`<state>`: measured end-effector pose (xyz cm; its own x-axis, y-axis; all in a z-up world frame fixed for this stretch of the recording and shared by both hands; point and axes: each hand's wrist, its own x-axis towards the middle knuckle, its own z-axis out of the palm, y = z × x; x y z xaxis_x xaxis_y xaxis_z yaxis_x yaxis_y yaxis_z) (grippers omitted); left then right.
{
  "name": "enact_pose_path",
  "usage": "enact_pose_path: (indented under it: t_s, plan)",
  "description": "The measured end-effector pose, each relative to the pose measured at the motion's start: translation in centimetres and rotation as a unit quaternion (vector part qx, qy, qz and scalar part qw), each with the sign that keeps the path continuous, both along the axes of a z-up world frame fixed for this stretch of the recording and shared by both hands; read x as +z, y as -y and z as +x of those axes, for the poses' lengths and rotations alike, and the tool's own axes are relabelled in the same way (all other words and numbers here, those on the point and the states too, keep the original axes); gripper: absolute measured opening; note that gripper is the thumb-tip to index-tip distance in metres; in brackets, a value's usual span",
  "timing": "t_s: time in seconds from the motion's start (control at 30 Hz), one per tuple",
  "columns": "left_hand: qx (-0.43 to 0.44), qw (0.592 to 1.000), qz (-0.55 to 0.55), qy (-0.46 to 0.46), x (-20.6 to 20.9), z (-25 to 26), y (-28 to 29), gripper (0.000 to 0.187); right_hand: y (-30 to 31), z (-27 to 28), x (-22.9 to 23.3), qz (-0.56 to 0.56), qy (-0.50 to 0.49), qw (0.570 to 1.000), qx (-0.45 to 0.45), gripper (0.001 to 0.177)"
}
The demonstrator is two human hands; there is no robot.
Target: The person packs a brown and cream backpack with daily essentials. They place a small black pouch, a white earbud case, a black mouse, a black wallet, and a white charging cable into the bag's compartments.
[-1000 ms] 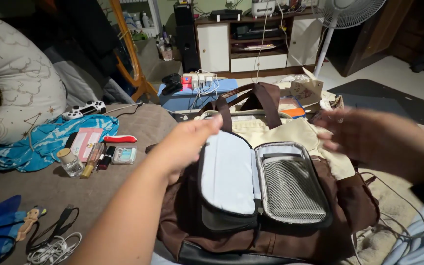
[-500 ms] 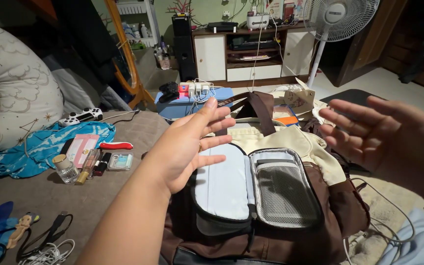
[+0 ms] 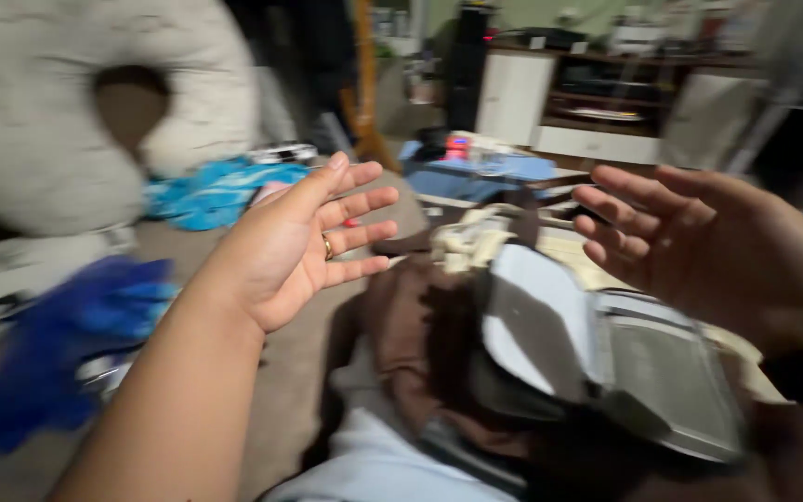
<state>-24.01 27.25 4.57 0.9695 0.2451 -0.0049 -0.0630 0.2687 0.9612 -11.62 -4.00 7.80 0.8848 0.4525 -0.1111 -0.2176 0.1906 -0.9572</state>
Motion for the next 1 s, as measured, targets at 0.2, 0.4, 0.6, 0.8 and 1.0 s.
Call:
enact_pose_path:
  t_s: [0.2, 0.4, 0.6, 0.8, 1.0]
  plan:
    - [0.066, 0.998, -0.010, -0.020, -0.3, -7.4, -6.6, 0.055, -10.8, -1.4, -0.5, 0.067, -0.009, 0.983, 0.170, 0.051]
    - [0.126, 0.991, -0.006, -0.052, -1.3, -11.1, -10.4, 0.055, -15.9, -3.7, -1.9, 0.072, -0.005, 0.977, 0.200, 0.049]
    - [0.110, 0.992, -0.014, -0.053, -2.6, -10.3, -11.3, 0.054, -14.9, -5.3, -3.9, 0.056, -0.088, 0.983, 0.149, 0.043]
    - [0.057, 0.997, -0.015, -0.043, -5.1, -9.2, -12.2, 0.049, -11.4, -6.7, -5.8, 0.080, -0.116, 0.987, 0.083, 0.046]
    - [0.070, 0.957, 0.264, -0.095, -12.9, -6.6, -13.5, 0.054, -9.7, -8.1, -6.5, 0.079, -0.090, 0.993, 0.015, 0.047]
